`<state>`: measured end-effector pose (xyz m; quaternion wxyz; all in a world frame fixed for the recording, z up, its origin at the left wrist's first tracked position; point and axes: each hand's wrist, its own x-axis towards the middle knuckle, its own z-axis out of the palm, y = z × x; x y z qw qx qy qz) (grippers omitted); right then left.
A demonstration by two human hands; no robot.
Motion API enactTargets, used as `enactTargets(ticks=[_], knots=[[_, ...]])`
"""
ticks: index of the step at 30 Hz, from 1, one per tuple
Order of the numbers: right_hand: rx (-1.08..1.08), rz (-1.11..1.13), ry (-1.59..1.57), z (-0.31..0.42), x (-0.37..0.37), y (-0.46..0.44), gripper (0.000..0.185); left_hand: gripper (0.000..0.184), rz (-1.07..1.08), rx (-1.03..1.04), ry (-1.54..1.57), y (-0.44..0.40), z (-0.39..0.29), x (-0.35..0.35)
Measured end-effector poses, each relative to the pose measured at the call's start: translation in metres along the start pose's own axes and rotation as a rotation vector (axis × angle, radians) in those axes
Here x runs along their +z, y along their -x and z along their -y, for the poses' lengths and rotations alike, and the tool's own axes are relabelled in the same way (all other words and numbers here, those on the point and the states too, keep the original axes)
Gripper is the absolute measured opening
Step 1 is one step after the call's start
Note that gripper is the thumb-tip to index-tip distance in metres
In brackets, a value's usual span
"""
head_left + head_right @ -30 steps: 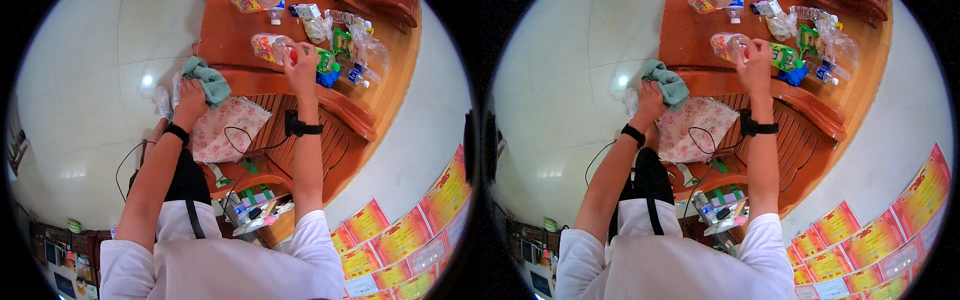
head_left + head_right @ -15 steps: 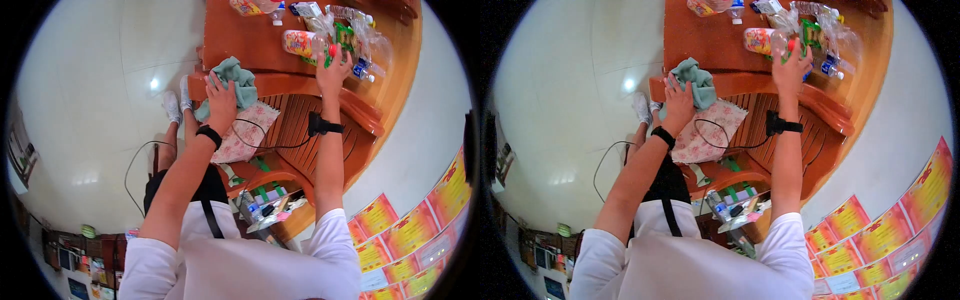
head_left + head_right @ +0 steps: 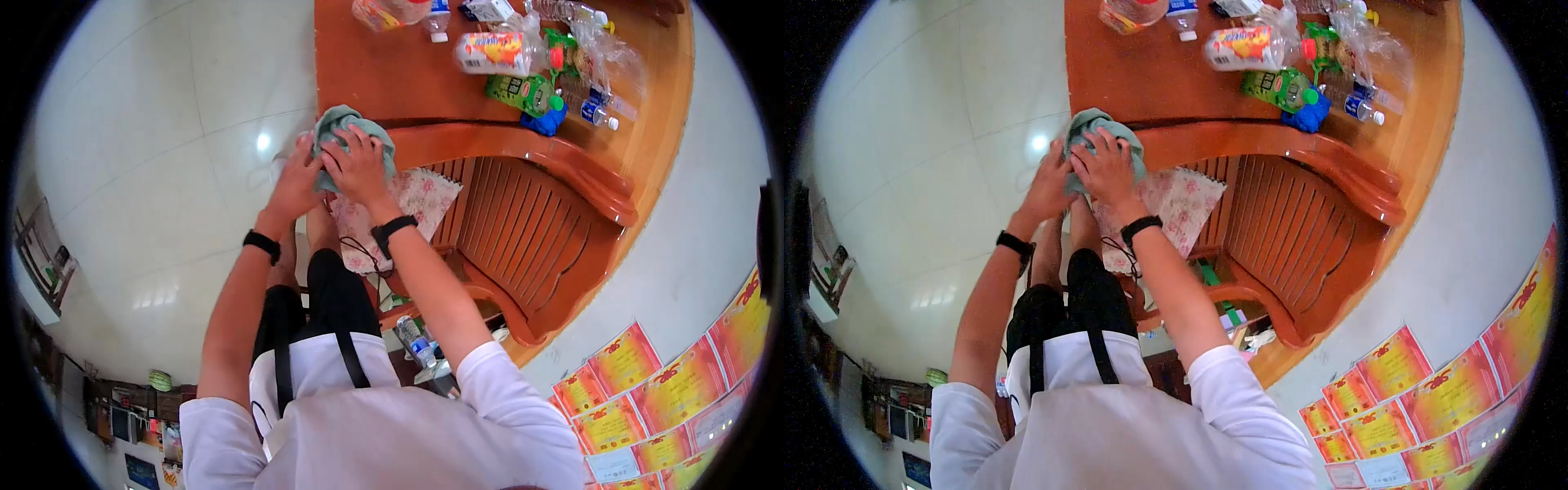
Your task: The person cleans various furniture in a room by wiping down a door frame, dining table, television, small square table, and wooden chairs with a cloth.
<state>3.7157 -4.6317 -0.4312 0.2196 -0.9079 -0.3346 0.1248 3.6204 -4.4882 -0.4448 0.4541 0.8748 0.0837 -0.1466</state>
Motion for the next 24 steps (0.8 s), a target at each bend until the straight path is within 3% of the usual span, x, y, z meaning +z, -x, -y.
enactTargets(ticks=[3, 5, 6, 8, 9, 11, 12, 13, 15, 16, 17, 20, 24], knots=[[-0.138, 0.045, 0.033, -0.043, -0.019, -0.006, 0.027, 0.067, 0.047, 0.012, 0.086, -0.010, -0.006, -0.021], [0.025, 0.019, 0.098, -0.082, -0.025, -0.005, 0.028, 0.045, -0.028, -0.190, 0.497, -0.023, -0.004, -0.026], [0.120, 0.008, 0.130, -0.104, -0.030, -0.003, 0.029, 0.045, -0.037, -0.189, 0.496, -0.035, 0.001, -0.020], [0.256, -0.041, 0.156, -0.148, -0.045, 0.006, 0.030, 0.031, -0.221, -0.463, 0.540, -0.054, 0.012, 0.010], [0.294, -0.086, 0.149, -0.167, -0.050, 0.008, 0.030, 0.031, -0.239, -0.466, 0.542, -0.058, 0.011, 0.025], [0.309, -0.098, 0.191, -0.195, -0.059, 0.013, 0.031, 0.033, -0.322, -0.665, -0.018, -0.078, 0.001, 0.053], [0.290, -0.109, 0.185, -0.197, -0.058, 0.008, 0.031, 0.033, -0.498, -0.665, -0.039, -0.082, -0.003, 0.063], [0.308, -0.108, 0.201, -0.197, -0.059, 0.009, 0.031, 0.033, -0.508, -0.670, -0.041, -0.089, -0.007, 0.062], [0.322, -0.094, 0.219, -0.194, -0.052, 0.014, 0.032, 0.030, -0.672, -0.900, 0.039, -0.097, -0.014, 0.064], [0.357, -0.132, 0.258, -0.181, -0.042, 0.013, 0.033, 0.028, -0.758, -0.884, 0.054, -0.099, -0.018, 0.065], [0.395, -0.174, 0.296, -0.166, -0.032, 0.011, 0.034, 0.028, -0.759, -0.892, 0.058, -0.102, -0.021, 0.062], [0.178, -0.114, 0.244, -0.111, -0.018, 0.006, 0.035, 0.027, -0.781, -0.880, 0.031, -0.095, -0.026, 0.061], [0.048, -0.014, 0.100, -0.077, -0.018, -0.004, 0.036, 0.025, -0.764, -0.868, 0.024, -0.105, -0.018, 0.064]])
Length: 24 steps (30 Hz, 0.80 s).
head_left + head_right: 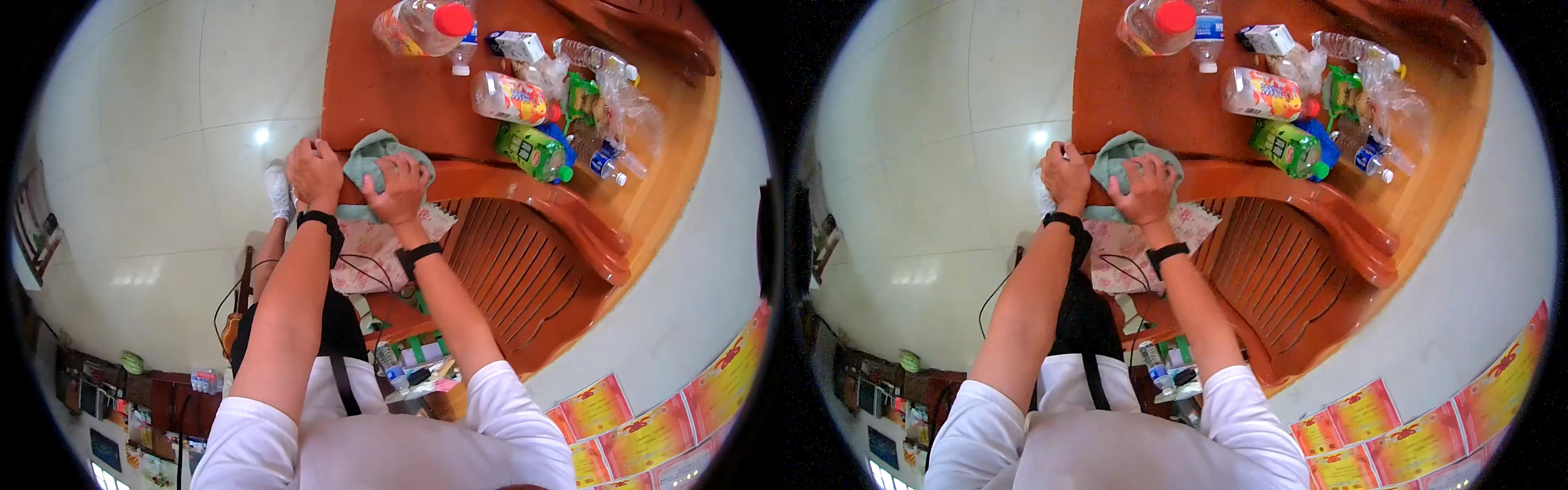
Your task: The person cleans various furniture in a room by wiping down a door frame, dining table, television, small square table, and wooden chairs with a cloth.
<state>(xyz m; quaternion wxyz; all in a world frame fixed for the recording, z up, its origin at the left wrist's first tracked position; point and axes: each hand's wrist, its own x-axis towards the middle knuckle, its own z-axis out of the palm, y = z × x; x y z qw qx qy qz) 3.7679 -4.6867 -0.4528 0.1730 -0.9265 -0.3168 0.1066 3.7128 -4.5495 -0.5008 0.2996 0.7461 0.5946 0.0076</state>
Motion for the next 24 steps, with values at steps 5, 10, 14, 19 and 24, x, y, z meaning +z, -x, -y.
enactTargets(ticks=[5, 10, 14, 19, 24], knots=[[-0.100, 0.024, 0.031, -0.096, -0.010, 0.006, 0.037, 0.025, 0.018, -0.015, 0.014, 0.001, -0.001, -0.003], [0.104, -0.062, 0.144, -0.136, -0.013, 0.008, 0.030, 0.023, -0.003, 0.027, 0.010, 0.001, 0.006, 0.000], [0.054, -0.199, 0.194, -0.075, 0.013, 0.013, 0.034, 0.022, -0.005, 0.021, -0.005, 0.002, 0.000, -0.005], [-0.105, -0.077, 0.030, 0.014, 0.018, -0.005, 0.031, 0.022, -0.009, 0.046, 0.017, 0.001, 0.010, 0.001], [-0.343, 0.014, -0.022, -0.024, -0.002, -0.015, 0.032, 0.025, -0.003, 0.064, -0.021, 0.002, 0.007, -0.001]])
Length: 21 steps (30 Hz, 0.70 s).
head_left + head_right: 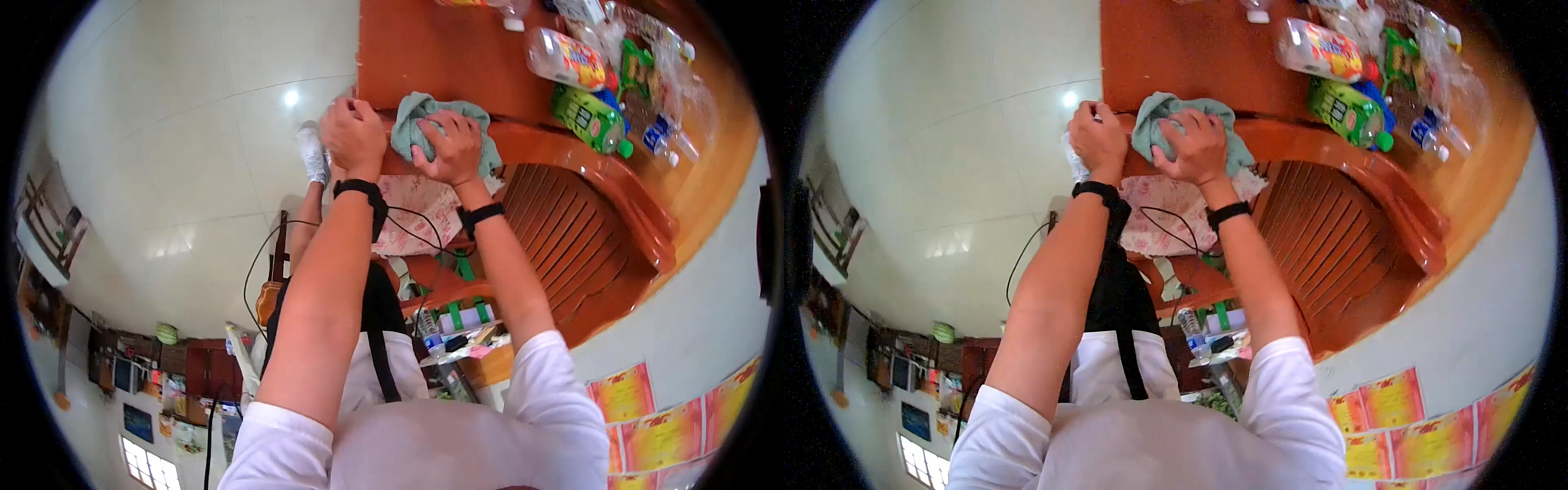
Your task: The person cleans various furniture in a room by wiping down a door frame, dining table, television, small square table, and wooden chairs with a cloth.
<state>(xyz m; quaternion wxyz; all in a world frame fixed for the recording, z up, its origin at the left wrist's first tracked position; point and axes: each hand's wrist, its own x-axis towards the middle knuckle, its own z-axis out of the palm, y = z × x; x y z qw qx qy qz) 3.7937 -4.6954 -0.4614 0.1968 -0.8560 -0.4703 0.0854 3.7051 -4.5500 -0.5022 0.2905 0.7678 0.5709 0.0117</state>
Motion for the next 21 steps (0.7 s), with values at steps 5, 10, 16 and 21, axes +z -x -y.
enactTargets(ticks=[5, 10, 16, 21], knots=[[0.006, -0.015, -0.001, -0.081, -0.008, 0.033, 0.033, 0.026, 0.079, -0.082, -0.010, 0.000, -0.005, -0.002], [0.333, -0.125, 0.135, -0.068, 0.001, 0.055, 0.035, 0.027, 0.065, -0.092, -0.011, -0.001, -0.005, 0.002], [0.241, -0.121, 0.017, 0.009, 0.016, 0.029, 0.036, 0.029, 0.004, -0.113, -0.027, 0.001, -0.007, 0.005], [0.062, -0.039, -0.040, -0.009, 0.004, 0.040, 0.047, 0.029, -0.008, -0.155, 0.001, 0.002, -0.007, 0.006]])
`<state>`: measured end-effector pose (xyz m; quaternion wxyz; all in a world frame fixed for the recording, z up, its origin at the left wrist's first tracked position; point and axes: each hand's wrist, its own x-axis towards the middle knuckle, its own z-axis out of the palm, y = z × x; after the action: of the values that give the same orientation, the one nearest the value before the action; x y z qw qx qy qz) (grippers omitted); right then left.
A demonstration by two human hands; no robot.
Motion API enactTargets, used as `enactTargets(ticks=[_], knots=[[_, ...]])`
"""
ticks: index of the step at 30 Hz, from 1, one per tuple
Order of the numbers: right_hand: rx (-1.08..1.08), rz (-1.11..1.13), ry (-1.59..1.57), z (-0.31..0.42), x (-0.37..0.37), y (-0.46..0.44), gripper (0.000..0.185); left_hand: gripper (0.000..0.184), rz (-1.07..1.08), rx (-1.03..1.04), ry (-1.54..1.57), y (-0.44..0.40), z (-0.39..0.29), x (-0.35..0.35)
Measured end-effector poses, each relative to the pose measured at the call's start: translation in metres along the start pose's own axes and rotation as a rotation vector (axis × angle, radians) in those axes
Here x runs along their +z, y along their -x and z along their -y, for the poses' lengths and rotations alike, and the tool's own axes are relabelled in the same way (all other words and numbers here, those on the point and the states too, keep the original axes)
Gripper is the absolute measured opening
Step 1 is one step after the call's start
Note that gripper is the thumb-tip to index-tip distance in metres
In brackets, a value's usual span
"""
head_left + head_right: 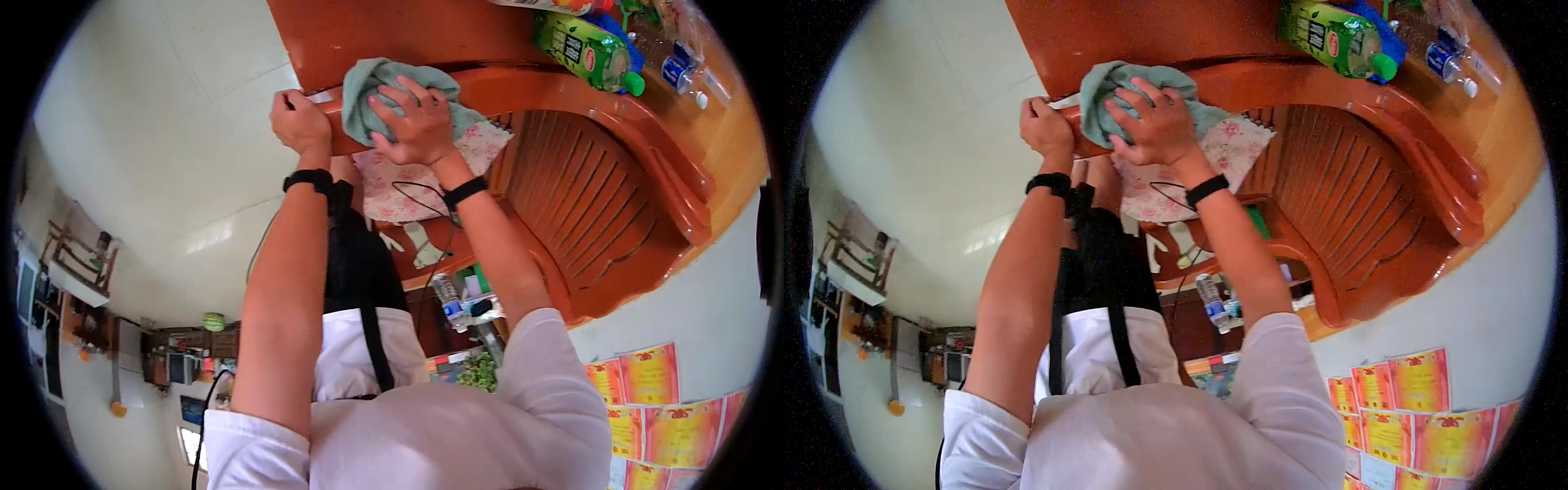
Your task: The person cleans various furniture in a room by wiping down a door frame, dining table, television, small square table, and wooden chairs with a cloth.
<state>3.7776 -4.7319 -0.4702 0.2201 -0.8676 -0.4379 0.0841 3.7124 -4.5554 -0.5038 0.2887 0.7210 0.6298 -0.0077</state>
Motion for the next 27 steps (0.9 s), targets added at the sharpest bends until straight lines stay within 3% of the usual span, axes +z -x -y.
enactTargets(ticks=[3, 9, 12, 15, 17, 19, 21, 23, 27], knots=[[-0.029, 0.041, -0.003, -0.022, -0.004, 0.009, 0.051, 0.029, 0.006, 0.014, 0.026, -0.006, 0.005, 0.001], [0.207, -0.174, 0.140, -0.131, -0.023, 0.035, 0.038, 0.028, 0.023, -0.008, 0.049, -0.001, -0.002, -0.003], [0.268, -0.145, 0.216, -0.154, -0.029, 0.044, 0.036, 0.028, 0.016, -0.021, 0.063, -0.005, 0.003, 0.003], [0.405, -0.132, 0.341, -0.138, -0.020, 0.032, 0.035, 0.028, 0.012, 0.027, 0.073, -0.004, 0.005, 0.002], [0.434, -0.250, 0.246, -0.109, -0.002, 0.010, 0.035, 0.030, 0.042, -0.009, 0.063, -0.005, 0.003, 0.001], [0.521, 0.076, 0.212, -0.042, -0.020, -0.027, 0.036, 0.034, 0.046, -0.021, 0.060, 0.001, -0.006, -0.004], [0.488, -0.066, 0.153, -0.001, -0.001, -0.043, 0.037, 0.034, 0.068, 0.051, 0.092, 0.001, 0.006, -0.004], [0.532, 0.094, 0.086, 0.023, 0.004, -0.065, 0.035, 0.036, 0.068, 0.118, 0.094, -0.006, 0.013, 0.001], [0.593, 0.073, 0.042, 0.030, 0.010, -0.086, 0.033, 0.034, 0.089, 0.070, 0.034, -0.005, 0.008, -0.003]])
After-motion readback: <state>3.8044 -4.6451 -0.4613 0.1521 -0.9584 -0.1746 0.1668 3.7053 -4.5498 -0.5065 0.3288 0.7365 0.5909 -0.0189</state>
